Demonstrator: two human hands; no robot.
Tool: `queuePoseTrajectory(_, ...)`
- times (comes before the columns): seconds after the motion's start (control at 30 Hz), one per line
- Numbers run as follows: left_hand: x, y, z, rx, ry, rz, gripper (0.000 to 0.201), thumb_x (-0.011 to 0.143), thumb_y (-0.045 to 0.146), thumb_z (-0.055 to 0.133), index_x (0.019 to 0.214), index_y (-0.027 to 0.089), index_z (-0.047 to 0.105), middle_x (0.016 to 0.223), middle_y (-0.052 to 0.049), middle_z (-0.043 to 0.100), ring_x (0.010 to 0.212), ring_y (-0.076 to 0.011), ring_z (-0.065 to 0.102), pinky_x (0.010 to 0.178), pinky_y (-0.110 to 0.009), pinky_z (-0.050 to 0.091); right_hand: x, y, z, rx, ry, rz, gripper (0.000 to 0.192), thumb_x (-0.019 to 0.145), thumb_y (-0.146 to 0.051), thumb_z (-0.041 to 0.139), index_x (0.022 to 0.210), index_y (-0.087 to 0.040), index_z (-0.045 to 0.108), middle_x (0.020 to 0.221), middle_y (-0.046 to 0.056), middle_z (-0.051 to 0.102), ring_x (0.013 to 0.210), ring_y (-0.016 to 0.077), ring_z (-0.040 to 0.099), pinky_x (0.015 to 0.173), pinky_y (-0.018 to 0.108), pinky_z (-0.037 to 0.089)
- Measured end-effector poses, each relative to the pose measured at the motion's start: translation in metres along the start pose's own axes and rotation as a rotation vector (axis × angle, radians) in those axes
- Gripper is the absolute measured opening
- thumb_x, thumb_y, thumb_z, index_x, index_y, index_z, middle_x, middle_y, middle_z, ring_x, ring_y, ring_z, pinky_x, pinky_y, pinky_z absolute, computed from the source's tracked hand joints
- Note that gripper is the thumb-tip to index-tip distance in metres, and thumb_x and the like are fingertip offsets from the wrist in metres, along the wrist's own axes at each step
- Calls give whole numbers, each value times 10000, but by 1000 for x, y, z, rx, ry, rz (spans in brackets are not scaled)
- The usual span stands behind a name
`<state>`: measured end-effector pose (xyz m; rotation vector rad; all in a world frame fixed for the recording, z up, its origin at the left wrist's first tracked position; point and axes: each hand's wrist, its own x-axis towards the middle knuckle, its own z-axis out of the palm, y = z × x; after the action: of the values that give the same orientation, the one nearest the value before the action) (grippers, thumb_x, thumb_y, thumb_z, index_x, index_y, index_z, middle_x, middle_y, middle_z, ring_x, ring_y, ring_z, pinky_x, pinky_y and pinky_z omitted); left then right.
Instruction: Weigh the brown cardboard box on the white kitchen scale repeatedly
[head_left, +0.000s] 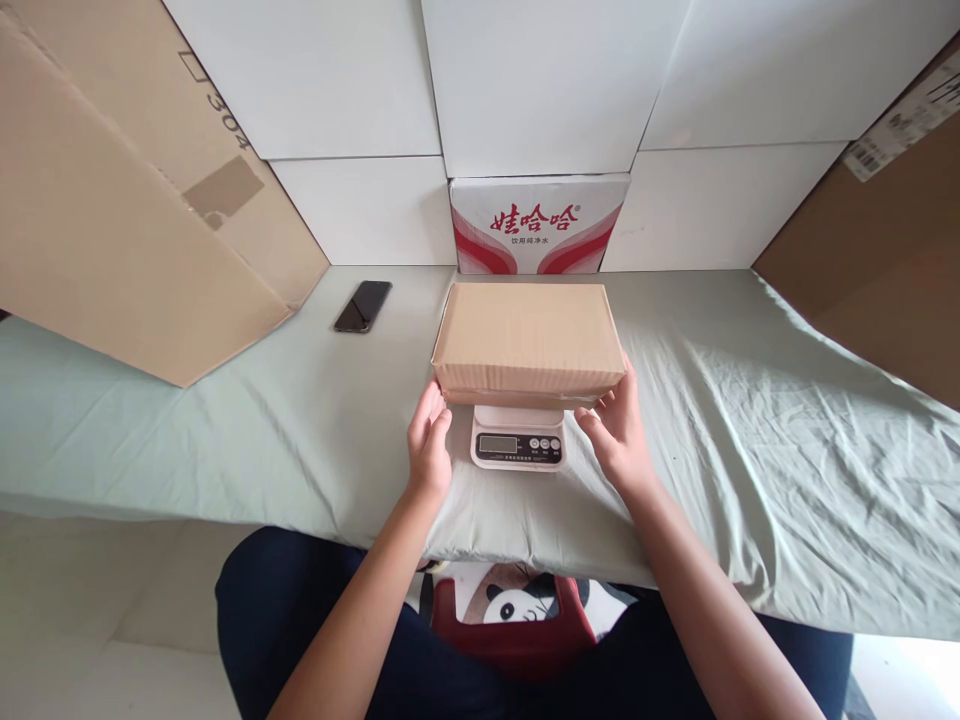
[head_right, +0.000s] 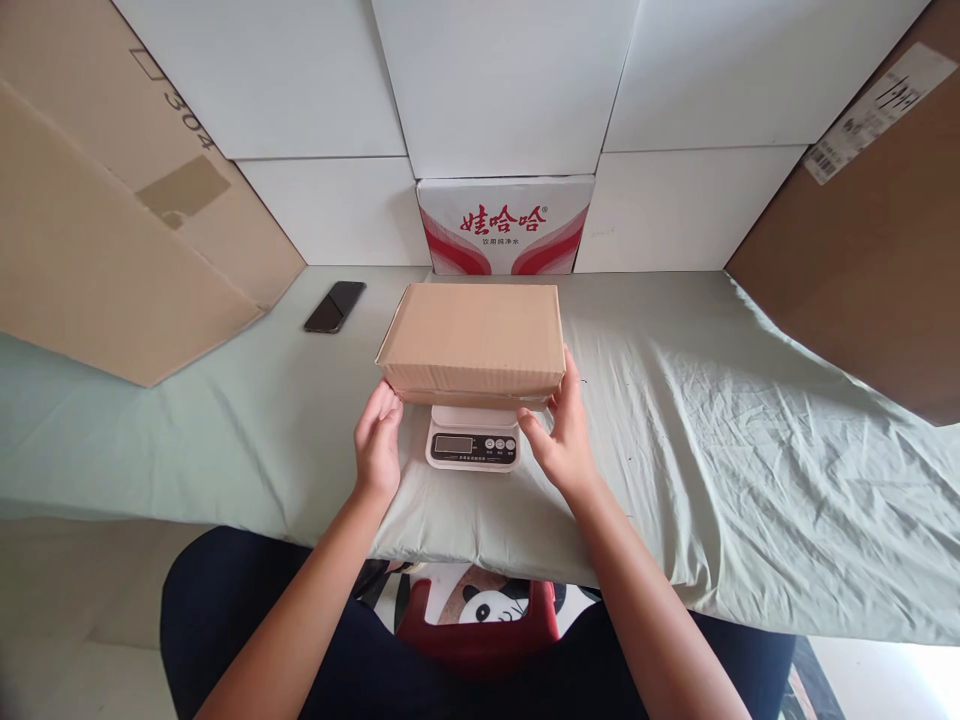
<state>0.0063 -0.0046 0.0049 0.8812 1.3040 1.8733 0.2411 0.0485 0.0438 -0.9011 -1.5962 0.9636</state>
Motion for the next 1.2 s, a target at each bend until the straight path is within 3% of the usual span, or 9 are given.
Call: queuePoseTrajectory(1.2,2,0,1,-9,-22,39,605,868,441,713,1419,202,641,1559,-143,559,1503,-326,459,1248,-433,379,1,6,1,-23,23,7,844,897,-592,644,1604,-431,213,1573,95,424,1364,330,506,1109,590,489)
